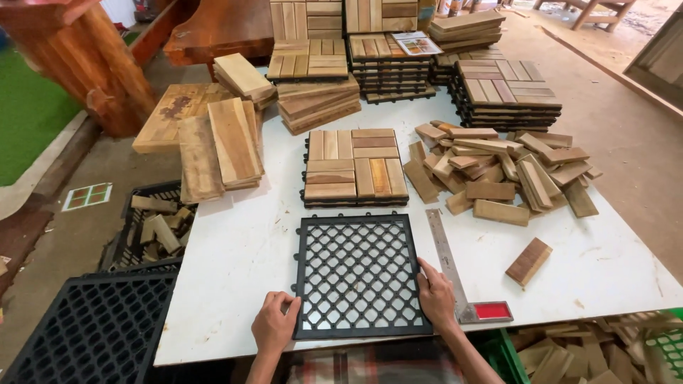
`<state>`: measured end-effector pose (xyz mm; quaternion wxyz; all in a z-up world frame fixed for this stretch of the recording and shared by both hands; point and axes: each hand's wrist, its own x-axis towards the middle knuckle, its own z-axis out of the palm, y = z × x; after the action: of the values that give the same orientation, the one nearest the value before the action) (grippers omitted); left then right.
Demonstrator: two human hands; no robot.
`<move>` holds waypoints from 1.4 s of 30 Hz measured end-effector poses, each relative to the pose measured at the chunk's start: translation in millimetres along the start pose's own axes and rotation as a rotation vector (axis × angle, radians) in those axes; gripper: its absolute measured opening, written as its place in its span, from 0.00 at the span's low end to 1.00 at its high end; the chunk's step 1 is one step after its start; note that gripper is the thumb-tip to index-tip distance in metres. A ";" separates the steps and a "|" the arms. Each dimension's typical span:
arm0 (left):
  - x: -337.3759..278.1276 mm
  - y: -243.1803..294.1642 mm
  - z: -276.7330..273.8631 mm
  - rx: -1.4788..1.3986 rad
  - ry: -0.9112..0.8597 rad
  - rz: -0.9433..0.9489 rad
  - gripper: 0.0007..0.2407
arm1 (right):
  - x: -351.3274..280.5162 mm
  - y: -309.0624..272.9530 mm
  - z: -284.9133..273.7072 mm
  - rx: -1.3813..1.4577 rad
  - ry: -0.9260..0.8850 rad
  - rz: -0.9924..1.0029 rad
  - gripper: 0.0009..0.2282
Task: Assembling interlocking wooden floor tiles by placing individual wood slats into a plastic grid base.
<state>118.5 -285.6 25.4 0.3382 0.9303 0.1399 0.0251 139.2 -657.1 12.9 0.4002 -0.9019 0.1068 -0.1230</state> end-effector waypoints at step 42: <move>-10.5 -20.6 13.1 0.101 0.183 0.199 0.19 | -55.0 89.9 -39.8 -0.726 0.035 -0.310 0.29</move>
<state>105.3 -281.6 2.7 0.2727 0.9492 0.0780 0.1362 66.5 -727.8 -36.0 0.0299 -0.9879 0.0127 -0.1517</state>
